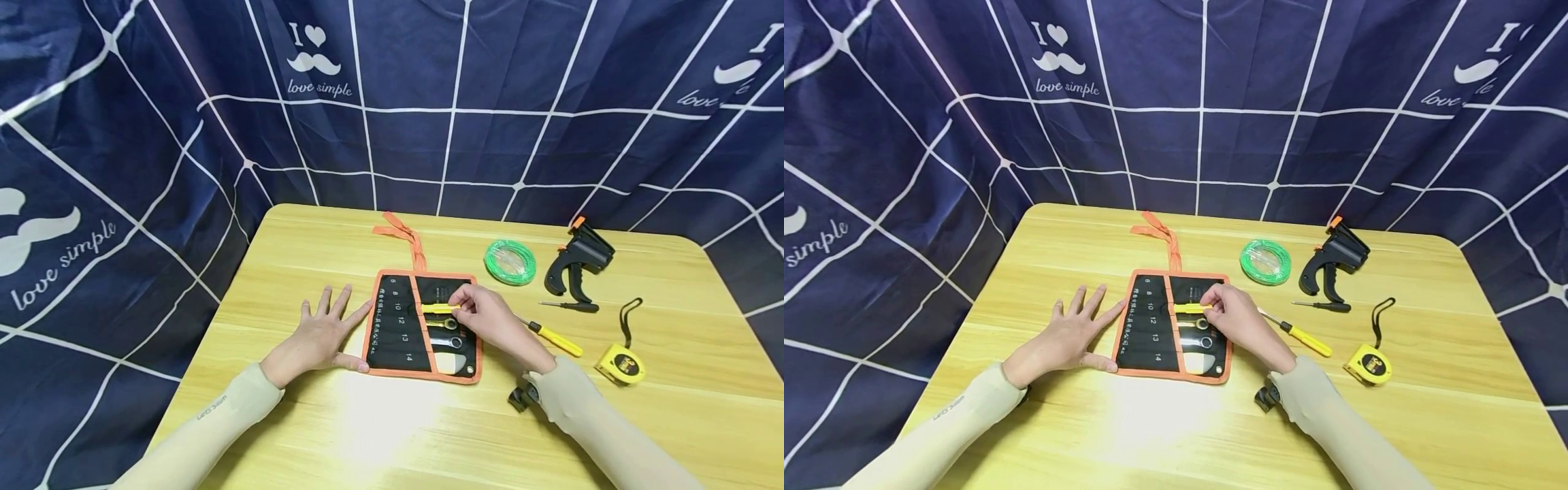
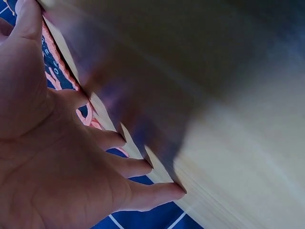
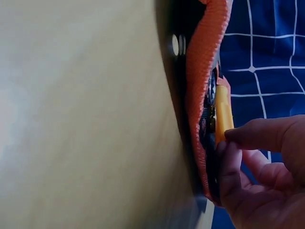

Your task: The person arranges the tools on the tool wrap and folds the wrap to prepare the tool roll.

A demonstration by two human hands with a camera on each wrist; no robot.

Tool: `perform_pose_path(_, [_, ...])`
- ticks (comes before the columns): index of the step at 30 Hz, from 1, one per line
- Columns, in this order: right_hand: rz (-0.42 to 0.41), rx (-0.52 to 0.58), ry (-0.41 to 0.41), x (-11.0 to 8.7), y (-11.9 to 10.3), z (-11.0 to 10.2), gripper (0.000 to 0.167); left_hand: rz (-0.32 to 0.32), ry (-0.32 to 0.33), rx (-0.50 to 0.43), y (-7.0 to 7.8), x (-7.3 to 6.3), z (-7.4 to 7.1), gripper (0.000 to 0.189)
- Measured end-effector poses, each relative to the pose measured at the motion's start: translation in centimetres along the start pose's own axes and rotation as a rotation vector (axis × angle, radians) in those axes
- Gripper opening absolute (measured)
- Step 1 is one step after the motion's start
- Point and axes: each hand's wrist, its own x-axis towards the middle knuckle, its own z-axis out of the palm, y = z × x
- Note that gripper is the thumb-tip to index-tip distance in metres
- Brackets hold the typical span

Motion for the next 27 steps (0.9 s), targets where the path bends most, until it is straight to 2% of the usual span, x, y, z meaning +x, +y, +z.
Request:
perform_pose_path(6, [-0.047, -0.005, -0.038, 0.3, 0.1, 0.0, 0.013, -0.008, -0.010, -0.016, 0.0, 0.1, 0.0, 0.124])
perform_pose_path(14, [-0.065, -0.012, -0.083, 0.7, 0.5, -0.2, 0.010, -0.003, -0.012, -0.018, 0.0, 0.1, -0.1, 0.123])
perform_pose_path(22, [-0.130, -0.013, -0.127, 1.3, 0.7, -0.3, 0.009, -0.001, -0.015, -0.015, 0.0, 0.1, 0.0, 0.124])
perform_pose_path(27, [-0.152, 0.002, -0.155, 1.4, 0.5, -0.1, 0.017, -0.007, -0.022, -0.015, 0.0, 0.1, 0.1, 0.124])
